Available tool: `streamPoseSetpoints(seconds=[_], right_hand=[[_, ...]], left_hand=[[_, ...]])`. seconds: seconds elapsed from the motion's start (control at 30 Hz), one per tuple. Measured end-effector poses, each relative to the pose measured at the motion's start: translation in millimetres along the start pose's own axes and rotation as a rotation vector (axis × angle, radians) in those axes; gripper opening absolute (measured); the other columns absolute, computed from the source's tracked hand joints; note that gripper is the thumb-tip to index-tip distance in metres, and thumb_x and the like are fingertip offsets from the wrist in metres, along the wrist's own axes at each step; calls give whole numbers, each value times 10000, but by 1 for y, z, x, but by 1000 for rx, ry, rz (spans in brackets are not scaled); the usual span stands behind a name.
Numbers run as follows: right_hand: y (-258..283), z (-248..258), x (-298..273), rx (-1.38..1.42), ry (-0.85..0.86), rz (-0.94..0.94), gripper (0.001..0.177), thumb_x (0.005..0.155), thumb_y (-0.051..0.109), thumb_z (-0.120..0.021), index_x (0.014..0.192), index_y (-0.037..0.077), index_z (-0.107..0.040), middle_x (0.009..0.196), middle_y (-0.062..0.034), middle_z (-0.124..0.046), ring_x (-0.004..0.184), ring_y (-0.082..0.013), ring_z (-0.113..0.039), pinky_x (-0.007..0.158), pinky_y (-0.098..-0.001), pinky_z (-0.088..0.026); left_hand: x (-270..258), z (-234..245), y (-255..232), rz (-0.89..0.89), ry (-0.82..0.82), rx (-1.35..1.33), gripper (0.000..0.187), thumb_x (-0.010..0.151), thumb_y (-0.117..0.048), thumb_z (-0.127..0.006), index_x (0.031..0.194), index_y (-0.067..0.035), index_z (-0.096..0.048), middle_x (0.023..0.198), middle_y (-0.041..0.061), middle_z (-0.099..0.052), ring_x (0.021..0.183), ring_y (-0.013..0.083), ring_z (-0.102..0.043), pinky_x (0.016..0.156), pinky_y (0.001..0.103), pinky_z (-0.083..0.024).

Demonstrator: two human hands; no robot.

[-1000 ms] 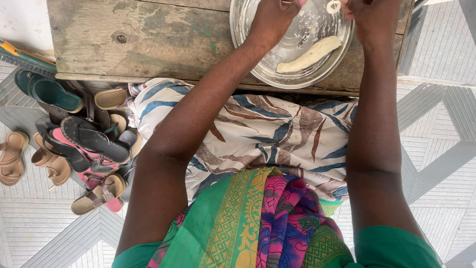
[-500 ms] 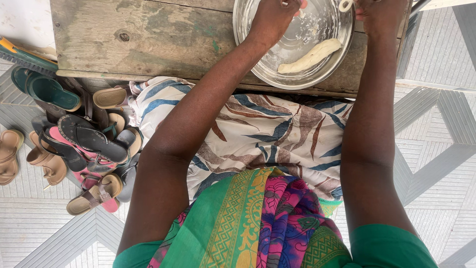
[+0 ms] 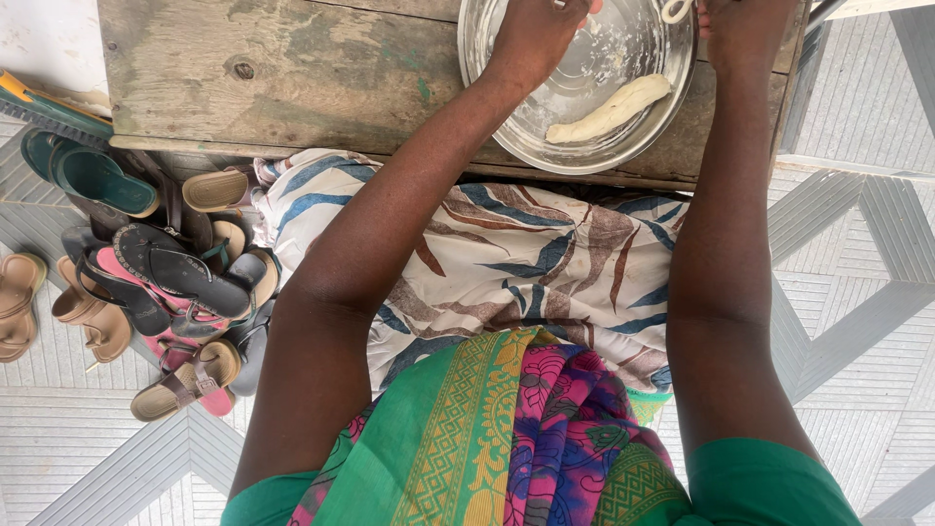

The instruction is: The person shapes small pieces of white dough into decorative ring or lamp shapes by hand and places them on the rim of a metal plate.

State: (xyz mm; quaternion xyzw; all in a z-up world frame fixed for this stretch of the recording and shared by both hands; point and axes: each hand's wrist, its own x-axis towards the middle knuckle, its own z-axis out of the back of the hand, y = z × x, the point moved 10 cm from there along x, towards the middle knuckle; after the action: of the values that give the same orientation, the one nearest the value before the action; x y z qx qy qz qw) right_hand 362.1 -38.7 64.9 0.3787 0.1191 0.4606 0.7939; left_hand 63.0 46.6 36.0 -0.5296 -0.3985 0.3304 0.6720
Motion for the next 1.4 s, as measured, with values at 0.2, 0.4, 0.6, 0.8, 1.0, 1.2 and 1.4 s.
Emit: streamPoseSetpoints(seconds=[0.2, 0.4, 0.6, 0.8, 1.0, 1.2, 1.4], right_hand=[[-4, 2, -3, 57, 62, -110, 221, 1149, 115, -541, 1070, 23, -726, 843, -32, -765, 695, -62, -741, 604, -170, -624], [3, 3, -5, 60, 97, -13, 150, 995, -45, -627, 1123, -22, -701, 932, -68, -765, 735, -74, -757, 592, -169, -629], [-2, 3, -7, 38, 85, -21, 146, 1006, -42, -615, 1115, -21, -710, 945, -75, -768, 753, -114, -745, 630, -229, -606], [90, 23, -38, -284, -85, 320, 67, 1015, 55, -803, 1035, 11, -758, 905, -113, -761, 809, -207, -729, 706, -368, -566], [149, -52, -123, -396, 637, 315, 301, 940, 144, -791, 1234, 123, -732, 1244, -90, -715, 1115, -268, -655, 988, -431, -514], [154, -59, -132, -603, 798, 300, 588, 806, 183, -835, 1358, 182, -630, 1417, -87, -587, 1286, -340, -519, 1090, -508, -393], [145, -53, -115, -440, 822, 214, 504, 873, 242, -799, 1337, 169, -618, 1323, -82, -639, 1243, -294, -569, 1093, -516, -423]], left_hand=[[0, -5, 15, 157, 39, 5, 258, 1045, -351, -544, 963, -161, -698, 762, 1, -703, 525, 22, -603, 501, 239, -567], [0, 0, 9, 98, 37, 48, 329, 1046, -395, -536, 955, -143, -727, 785, 4, -703, 577, 48, -613, 539, 262, -559], [-14, -16, -4, 235, 234, 147, 188, 930, -309, -672, 1053, -167, -673, 893, -36, -707, 648, 109, -707, 659, 288, -646], [-66, -50, -56, -24, 372, 675, 800, 655, -357, -947, 1218, 26, -526, 1144, 203, -592, 1013, 348, -574, 822, 438, -556], [-81, -76, -41, -25, 403, 857, 638, 802, -111, -817, 1317, 47, -476, 1150, 203, -624, 1074, 356, -589, 829, 407, -597], [-77, -75, -7, 334, 647, 589, 320, 903, -120, -710, 1204, -42, -635, 1033, 98, -714, 838, 210, -714, 768, 340, -646], [-33, -27, -17, 368, 389, 35, 169, 978, -165, -727, 1095, -51, -684, 971, 43, -743, 728, 129, -706, 655, 230, -636]])
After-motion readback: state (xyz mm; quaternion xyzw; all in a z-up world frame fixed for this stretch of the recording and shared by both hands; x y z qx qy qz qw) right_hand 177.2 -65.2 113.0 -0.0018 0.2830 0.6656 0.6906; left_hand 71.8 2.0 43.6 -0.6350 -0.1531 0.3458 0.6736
